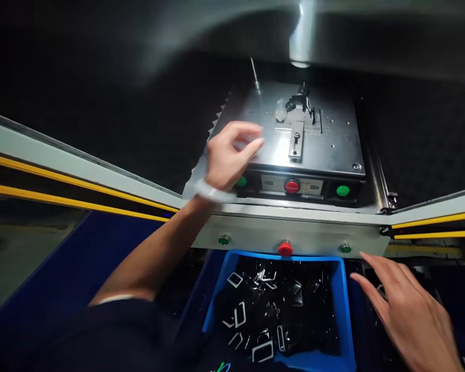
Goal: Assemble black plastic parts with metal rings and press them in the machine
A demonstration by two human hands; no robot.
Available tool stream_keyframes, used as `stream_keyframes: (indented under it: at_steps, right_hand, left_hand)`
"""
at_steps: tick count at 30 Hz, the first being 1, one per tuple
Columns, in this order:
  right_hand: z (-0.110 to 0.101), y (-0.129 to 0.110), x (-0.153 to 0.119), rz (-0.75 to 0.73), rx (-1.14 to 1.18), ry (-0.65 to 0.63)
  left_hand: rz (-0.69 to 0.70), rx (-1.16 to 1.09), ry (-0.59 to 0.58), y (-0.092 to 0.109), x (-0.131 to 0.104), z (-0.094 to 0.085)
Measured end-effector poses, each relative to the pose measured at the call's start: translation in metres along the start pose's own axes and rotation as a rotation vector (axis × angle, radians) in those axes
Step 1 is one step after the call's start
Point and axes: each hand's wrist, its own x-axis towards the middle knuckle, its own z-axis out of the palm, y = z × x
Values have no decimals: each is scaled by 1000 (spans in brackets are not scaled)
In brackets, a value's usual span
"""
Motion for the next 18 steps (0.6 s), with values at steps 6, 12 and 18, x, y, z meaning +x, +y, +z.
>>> stream_keyframes:
  at_steps: [6,12,18]
  right_hand:
    - [52,0,27,125,149,-199]
    - [78,18,34,250,320,-178]
    - [82,-5,20,229,184,-40]
  left_hand:
    - [-239,265,-208,-20,-176,-95]
    - [-272,399,-472,-65,-193,-113]
    - [-249,574,-293,-47,-210,-102]
